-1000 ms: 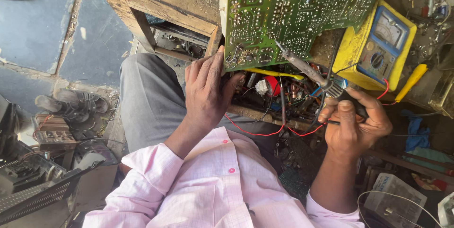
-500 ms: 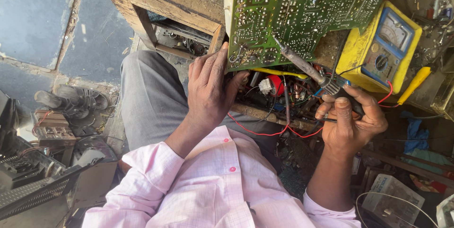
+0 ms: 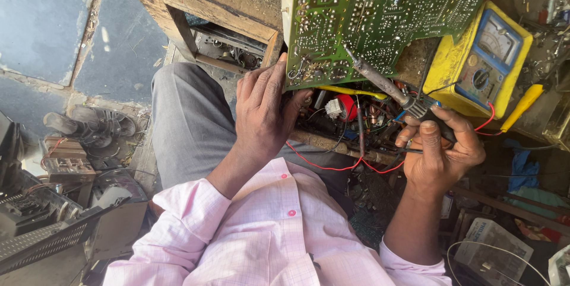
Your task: The person sits on the floor at a low workbench and repairs a green circuit board, holding it steady with one hand while touching its components with a soldering iron. They then flip the board over, work on its underside, and handle small components and wires on the board.
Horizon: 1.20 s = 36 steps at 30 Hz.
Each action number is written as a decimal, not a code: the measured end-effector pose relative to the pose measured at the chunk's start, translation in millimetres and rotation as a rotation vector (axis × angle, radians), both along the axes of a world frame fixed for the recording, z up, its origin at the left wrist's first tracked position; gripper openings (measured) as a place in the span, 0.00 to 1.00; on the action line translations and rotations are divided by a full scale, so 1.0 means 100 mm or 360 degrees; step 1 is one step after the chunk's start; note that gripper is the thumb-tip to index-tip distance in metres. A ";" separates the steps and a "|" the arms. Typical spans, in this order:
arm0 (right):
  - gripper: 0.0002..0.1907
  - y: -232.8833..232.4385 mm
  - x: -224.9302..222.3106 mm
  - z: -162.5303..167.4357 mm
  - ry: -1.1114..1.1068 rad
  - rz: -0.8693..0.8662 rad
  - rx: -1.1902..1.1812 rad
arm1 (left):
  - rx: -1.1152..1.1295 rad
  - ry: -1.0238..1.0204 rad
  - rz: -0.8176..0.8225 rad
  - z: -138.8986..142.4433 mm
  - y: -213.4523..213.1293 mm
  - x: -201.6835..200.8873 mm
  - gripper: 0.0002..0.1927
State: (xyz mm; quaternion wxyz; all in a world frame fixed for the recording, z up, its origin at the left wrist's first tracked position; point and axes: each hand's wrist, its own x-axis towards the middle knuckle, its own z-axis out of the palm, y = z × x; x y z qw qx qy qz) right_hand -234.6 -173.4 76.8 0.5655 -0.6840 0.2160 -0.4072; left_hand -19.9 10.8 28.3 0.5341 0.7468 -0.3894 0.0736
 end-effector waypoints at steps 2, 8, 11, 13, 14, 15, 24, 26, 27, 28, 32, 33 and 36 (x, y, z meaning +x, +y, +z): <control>0.08 0.01 0.01 0.00 -0.0012 0.0001 0.0002 | -0.0014 -0.0024 0.0008 0.00 -0.01 0.01 0.33; 0.07 0.02 0.03 -0.01 0.0016 -0.0025 -0.0071 | 0.0011 -0.0008 -0.0001 0.00 0.00 0.02 0.33; 0.07 0.03 0.03 -0.01 0.0026 -0.0028 0.0008 | 0.0015 -0.0028 -0.0006 -0.01 0.00 0.02 0.32; 0.08 0.02 0.03 0.00 0.0031 -0.0038 0.0109 | 0.0011 -0.0036 -0.0009 -0.01 -0.01 0.03 0.32; 0.09 0.01 0.04 0.00 0.0037 -0.0046 0.0159 | 0.0011 -0.0032 -0.0008 -0.02 -0.01 0.03 0.32; 0.10 0.01 0.04 0.00 0.0047 -0.0055 0.0210 | 0.0013 -0.0024 -0.0007 -0.02 -0.01 0.03 0.32; 0.09 0.07 0.08 -0.07 0.0008 -0.0005 0.0332 | 0.0013 -0.0021 -0.0016 0.00 0.01 0.06 0.32; 0.10 0.09 0.07 -0.10 0.0012 -0.0056 0.0418 | 0.0009 -0.0016 -0.0007 0.00 0.01 0.06 0.32; 0.10 0.10 0.07 -0.12 0.0014 -0.0082 0.0460 | 0.0007 -0.0013 -0.0004 -0.01 0.01 0.06 0.32; 0.10 0.10 0.07 -0.14 -0.0004 -0.0095 0.0529 | 0.0006 -0.0012 -0.0002 -0.01 0.01 0.06 0.32; 0.11 0.11 0.07 -0.20 -0.0041 -0.0111 0.0711 | 0.0004 -0.0028 -0.0004 -0.01 0.02 0.08 0.32; 0.11 0.12 0.08 -0.20 -0.0040 -0.0107 0.0735 | 0.0004 -0.0035 -0.0007 -0.01 0.02 0.09 0.32; 0.12 0.14 0.10 -0.22 -0.0027 -0.0119 0.0793 | -0.0001 -0.0023 -0.0002 -0.01 0.03 0.10 0.32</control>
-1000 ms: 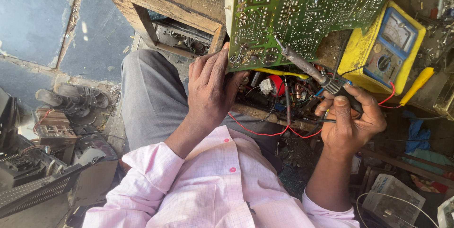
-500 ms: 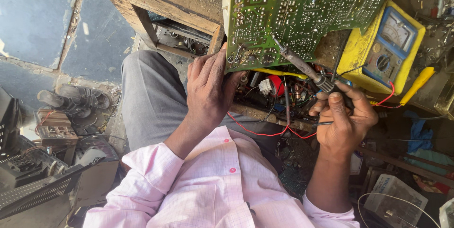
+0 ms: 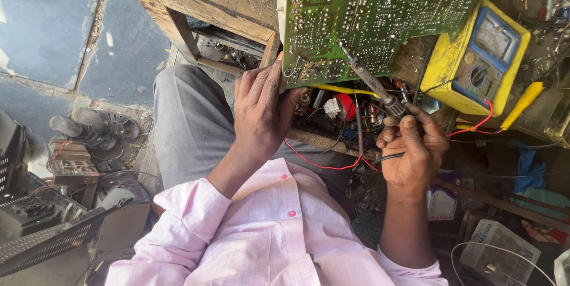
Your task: The person sits on the floor at a low workbench and repairs a green circuit board, holding it steady with one hand while touching its components with a soldering iron. They then flip the board over, work on its underside, and handle small components and wires on the board.
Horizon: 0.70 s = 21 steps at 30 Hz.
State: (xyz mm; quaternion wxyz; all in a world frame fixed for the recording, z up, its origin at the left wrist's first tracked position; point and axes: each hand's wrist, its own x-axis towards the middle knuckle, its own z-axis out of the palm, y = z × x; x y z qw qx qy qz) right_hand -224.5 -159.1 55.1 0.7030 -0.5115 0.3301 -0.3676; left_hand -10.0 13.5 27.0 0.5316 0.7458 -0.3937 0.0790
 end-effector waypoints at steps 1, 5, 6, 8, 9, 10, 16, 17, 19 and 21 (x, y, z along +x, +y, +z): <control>0.12 0.01 0.01 0.00 0.0004 0.0021 -0.0005 | 0.0001 0.0000 0.0001 0.00 0.00 0.01 0.32; 0.11 0.06 0.00 -0.03 -0.0006 0.0038 0.0054 | 0.0010 -0.0001 0.0007 -0.01 0.00 0.01 0.32; 0.12 0.06 -0.01 -0.04 -0.0017 0.0026 0.0087 | 0.0012 -0.0004 0.0009 -0.02 0.00 0.02 0.32; 0.11 0.06 -0.05 -0.07 -0.0138 0.0044 0.0029 | 0.0010 -0.0006 0.0014 -0.03 0.00 0.02 0.32; 0.11 0.05 -0.07 -0.08 -0.0201 0.0054 -0.0002 | 0.0008 -0.0010 0.0017 -0.04 -0.01 0.02 0.32; 0.11 0.03 -0.10 -0.08 -0.0238 0.0043 0.0001 | 0.0003 -0.0015 0.0015 -0.05 -0.01 0.03 0.32; 0.11 -0.14 -0.39 0.13 -0.0270 -0.0070 -0.0194 | 0.0016 0.0001 0.0021 -0.05 0.00 0.04 0.33; 0.10 -0.15 -0.45 0.18 -0.0219 -0.0104 -0.0245 | 0.0014 0.0009 0.0021 -0.05 0.00 0.04 0.33; 0.08 -0.13 -0.47 0.20 -0.0173 -0.0109 -0.0334 | 0.0015 0.0016 0.0026 -0.05 0.00 0.05 0.33; 0.09 -0.06 -0.44 0.16 -0.0176 -0.0052 -0.0405 | 0.0024 0.0023 0.0031 -0.05 0.00 0.04 0.33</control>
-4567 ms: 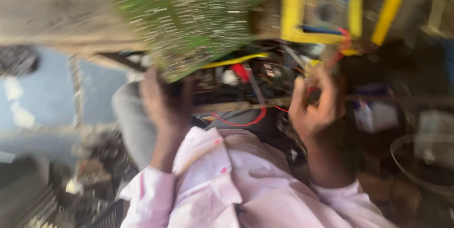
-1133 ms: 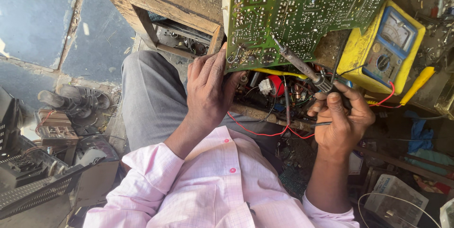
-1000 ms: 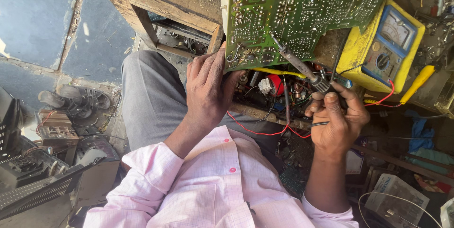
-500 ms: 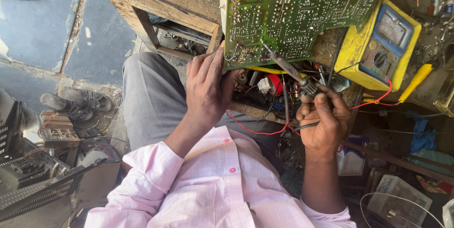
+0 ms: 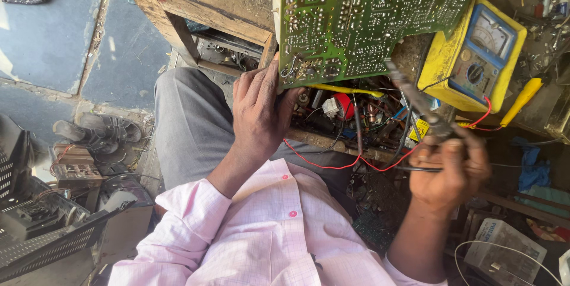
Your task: The person sits on the floor at a low workbench and repairs a green circuit board, holding it steady with one hand while touching its components with a soldering iron. They then flip the board over, work on its underside, and handle small components and wires on the board.
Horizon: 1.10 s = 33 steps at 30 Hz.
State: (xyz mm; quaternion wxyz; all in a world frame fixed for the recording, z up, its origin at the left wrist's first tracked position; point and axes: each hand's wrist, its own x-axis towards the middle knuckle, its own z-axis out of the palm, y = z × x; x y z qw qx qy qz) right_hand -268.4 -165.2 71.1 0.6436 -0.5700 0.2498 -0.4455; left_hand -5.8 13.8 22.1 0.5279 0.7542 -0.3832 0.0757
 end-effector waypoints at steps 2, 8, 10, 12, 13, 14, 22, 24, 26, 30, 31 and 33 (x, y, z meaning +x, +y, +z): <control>0.08 0.07 0.08 -0.07 0.0072 0.0000 -0.0071 | 0.0009 -0.0008 0.0007 -0.01 0.00 -0.01 0.33; 0.11 0.14 0.34 -0.18 0.0125 0.0051 -0.0169 | 0.0000 -0.0010 0.0002 -0.02 0.01 0.00 0.33; 0.11 0.14 0.39 -0.18 0.0138 0.0055 -0.0184 | -0.0003 -0.0012 -0.0002 -0.02 0.01 0.01 0.33; 0.11 0.15 0.42 -0.18 0.0153 0.0051 -0.0169 | 0.0003 -0.0002 -0.0010 -0.02 0.02 0.02 0.33; 0.11 0.15 0.43 -0.18 0.0147 0.0060 -0.0171 | -0.0005 -0.0016 -0.0012 -0.02 0.02 0.03 0.33; 0.11 0.14 0.44 -0.19 0.0141 0.0070 -0.0171 | -0.0011 -0.0030 -0.0013 -0.02 0.02 0.04 0.33; 0.11 0.15 0.44 -0.20 0.0147 0.0079 -0.0190 | -0.0016 -0.0035 -0.0026 0.00 0.03 0.03 0.32; 0.12 0.15 0.46 -0.22 0.0154 0.0071 -0.0185 | -0.0022 -0.0040 -0.0029 -0.01 0.03 0.04 0.33; 0.11 0.15 0.46 -0.23 0.0149 0.0065 -0.0184 | -0.0021 -0.0038 -0.0031 -0.01 0.04 0.05 0.32; 0.12 0.14 0.47 -0.25 0.0149 0.0046 -0.0142 | -0.0021 -0.0026 -0.0040 -0.02 0.04 0.06 0.33; 0.12 0.14 0.47 -0.25 0.0152 0.0043 -0.0148 | -0.0022 -0.0029 -0.0040 -0.02 0.03 0.06 0.33; 0.12 0.14 0.47 -0.25 0.0163 0.0040 -0.0158 | -0.0021 -0.0033 -0.0039 -0.02 0.03 0.06 0.33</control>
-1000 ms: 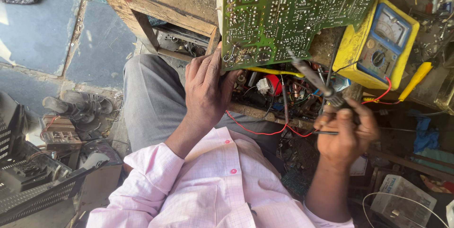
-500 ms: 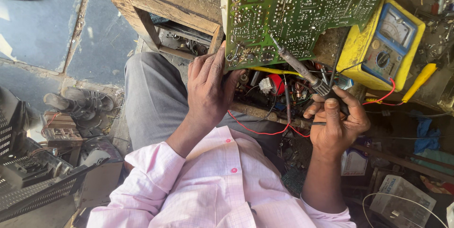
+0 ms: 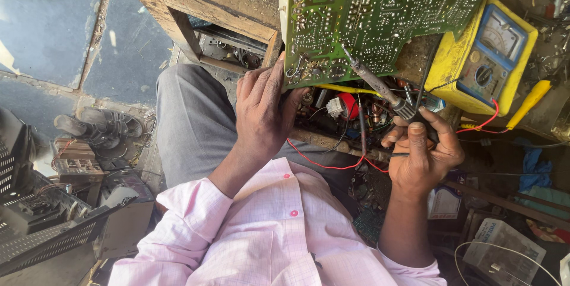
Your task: The person sits on the floor at a low workbench and repairs a green circuit board, holding it steady with one hand while touching its components with a soldering iron. They then flip the board over, work on its underside, and handle small components and wires on the board.
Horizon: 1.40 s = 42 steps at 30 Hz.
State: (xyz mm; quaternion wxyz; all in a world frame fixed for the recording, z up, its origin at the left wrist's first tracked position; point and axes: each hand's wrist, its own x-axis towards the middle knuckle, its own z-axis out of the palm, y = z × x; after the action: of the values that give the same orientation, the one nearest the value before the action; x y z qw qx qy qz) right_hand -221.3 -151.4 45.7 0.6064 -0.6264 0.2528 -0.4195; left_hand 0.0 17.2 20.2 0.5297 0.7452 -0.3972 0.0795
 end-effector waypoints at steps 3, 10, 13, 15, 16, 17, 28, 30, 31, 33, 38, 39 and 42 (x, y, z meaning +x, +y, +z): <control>0.12 0.01 0.01 -0.01 0.0005 0.0011 -0.0035 | 0.0004 0.0001 -0.0002 0.01 0.00 0.00 0.32; 0.12 0.04 0.03 -0.01 -0.0007 -0.0014 0.0115 | 0.0011 0.0024 -0.0004 0.01 0.00 0.01 0.33; 0.12 0.06 0.04 -0.01 -0.0011 -0.0032 0.0208 | 0.0005 0.0020 0.0000 0.01 -0.01 0.01 0.33; 0.11 0.07 0.04 -0.01 -0.0006 -0.0046 0.0236 | -0.0010 0.0002 -0.0004 0.01 -0.01 0.02 0.33; 0.11 0.07 0.04 0.00 -0.0002 -0.0056 0.0246 | -0.0013 0.0004 -0.0003 0.00 -0.01 0.02 0.33; 0.11 0.08 0.04 0.00 0.0000 -0.0064 0.0255 | -0.0017 0.0003 0.0000 0.01 -0.01 0.02 0.33; 0.10 0.07 -0.02 0.02 -0.0027 -0.0072 0.0326 | 0.0006 0.0020 0.0008 -0.01 -0.02 0.02 0.33; 0.09 0.06 -0.04 0.03 -0.0079 -0.0106 0.0348 | -0.0006 0.0019 0.0008 0.00 -0.01 0.02 0.33; 0.09 0.05 -0.05 0.03 -0.0083 -0.0101 0.0338 | -0.0007 0.0015 0.0008 0.00 -0.01 0.02 0.33; 0.09 0.04 -0.04 0.02 -0.0089 -0.0089 0.0326 | -0.0004 0.0011 0.0011 0.01 -0.01 0.01 0.32; 0.10 0.06 -0.02 0.00 -0.0056 -0.0016 0.0249 | 0.0004 0.0030 0.0012 0.02 -0.01 0.00 0.33; 0.10 0.06 -0.01 0.00 -0.0043 -0.0001 0.0224 | 0.0009 0.0031 0.0017 0.02 -0.01 0.00 0.33; 0.11 0.07 0.00 0.00 -0.0019 -0.0028 0.0227 | 0.0001 0.0028 0.0002 0.03 -0.01 0.00 0.33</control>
State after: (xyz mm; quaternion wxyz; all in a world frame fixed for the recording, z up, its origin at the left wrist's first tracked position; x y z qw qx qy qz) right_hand -220.8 -144.1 46.0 0.6474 -0.5766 0.2839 -0.4096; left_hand 0.4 16.6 22.7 0.5329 0.7463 -0.3921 0.0732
